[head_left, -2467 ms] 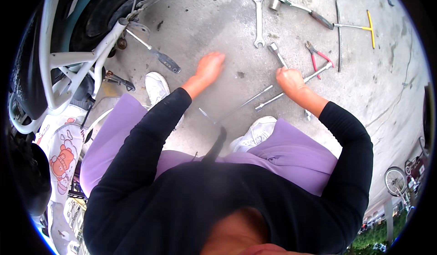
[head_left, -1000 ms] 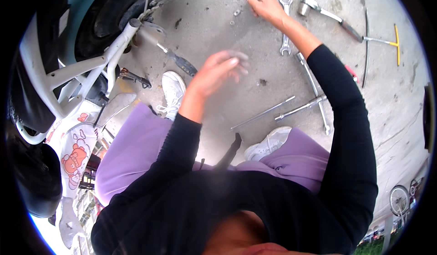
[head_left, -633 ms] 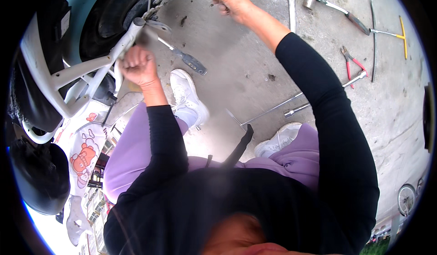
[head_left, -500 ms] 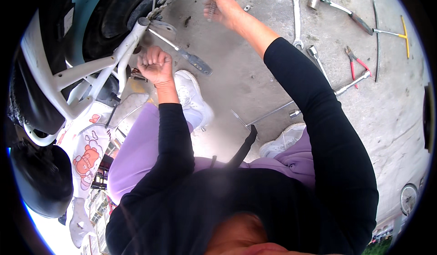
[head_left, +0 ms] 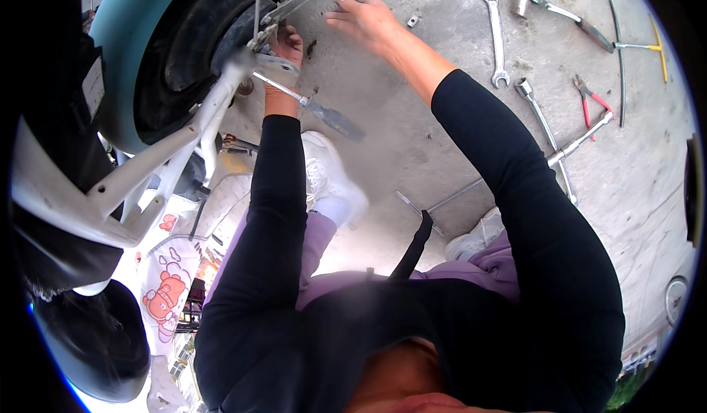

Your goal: The person sits on the ground and uses a screwdriver to tighten screws on a bicycle frame. They then use a wrench to adjust a bolt on the bicycle seat post and handle a small metal plate near the rear wheel.

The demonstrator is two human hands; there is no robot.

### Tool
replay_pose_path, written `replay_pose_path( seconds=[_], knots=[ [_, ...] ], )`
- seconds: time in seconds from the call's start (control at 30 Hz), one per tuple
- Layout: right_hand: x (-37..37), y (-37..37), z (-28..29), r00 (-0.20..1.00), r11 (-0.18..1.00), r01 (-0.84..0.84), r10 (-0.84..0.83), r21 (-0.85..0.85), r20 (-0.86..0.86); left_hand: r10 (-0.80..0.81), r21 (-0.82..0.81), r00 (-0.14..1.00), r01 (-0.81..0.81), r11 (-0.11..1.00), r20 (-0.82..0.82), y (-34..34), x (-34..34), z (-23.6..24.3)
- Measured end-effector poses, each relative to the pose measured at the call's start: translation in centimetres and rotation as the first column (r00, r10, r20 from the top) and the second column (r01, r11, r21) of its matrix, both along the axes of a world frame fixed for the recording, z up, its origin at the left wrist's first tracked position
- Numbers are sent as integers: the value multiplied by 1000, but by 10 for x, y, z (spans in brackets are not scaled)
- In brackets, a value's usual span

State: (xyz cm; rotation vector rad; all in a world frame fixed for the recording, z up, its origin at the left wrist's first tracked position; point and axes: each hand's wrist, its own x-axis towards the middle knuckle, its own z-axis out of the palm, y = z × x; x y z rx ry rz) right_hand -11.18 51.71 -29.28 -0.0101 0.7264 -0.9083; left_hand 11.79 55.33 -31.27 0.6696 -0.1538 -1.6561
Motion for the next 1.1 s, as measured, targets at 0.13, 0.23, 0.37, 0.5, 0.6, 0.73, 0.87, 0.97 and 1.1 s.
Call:
replay_pose_path(
  seconds=[0.13,0.23,0.37,0.5,0.6,0.73,0.87,0.97,1.1],
  knots=[
    [12,-3,-4,993,993,116,-116,-34,-6,-31,-5,1000,31,1000,-4,-9,7,14],
    [15,-3,-8,984,984,169,-171,-51,-40,-15,-2,989,16,1000,146,-14,6,19],
    [15,0,-7,964,977,204,-211,-59,-163,-12,-11,935,17,1000,354,-8,-6,31],
    [18,1,-6,951,975,221,-223,-35,-213,-29,26,908,20,999,419,-8,-10,35],
    [18,0,-5,943,969,245,-239,-3,-231,-7,10,917,3,1000,399,-10,-11,33],
    [18,1,-9,940,961,278,-271,6,-209,6,-15,931,-1,1000,366,-12,-12,30],
    [17,0,-6,938,961,274,-258,37,-232,24,-4,939,-25,1000,342,-12,-14,29],
    [17,-1,-4,935,962,269,-252,36,-249,21,-7,940,-20,1000,341,-11,-15,30],
    [24,-1,-4,951,975,208,-219,-76,-216,47,0,945,-50,999,322,-10,-15,26]
  ],
)
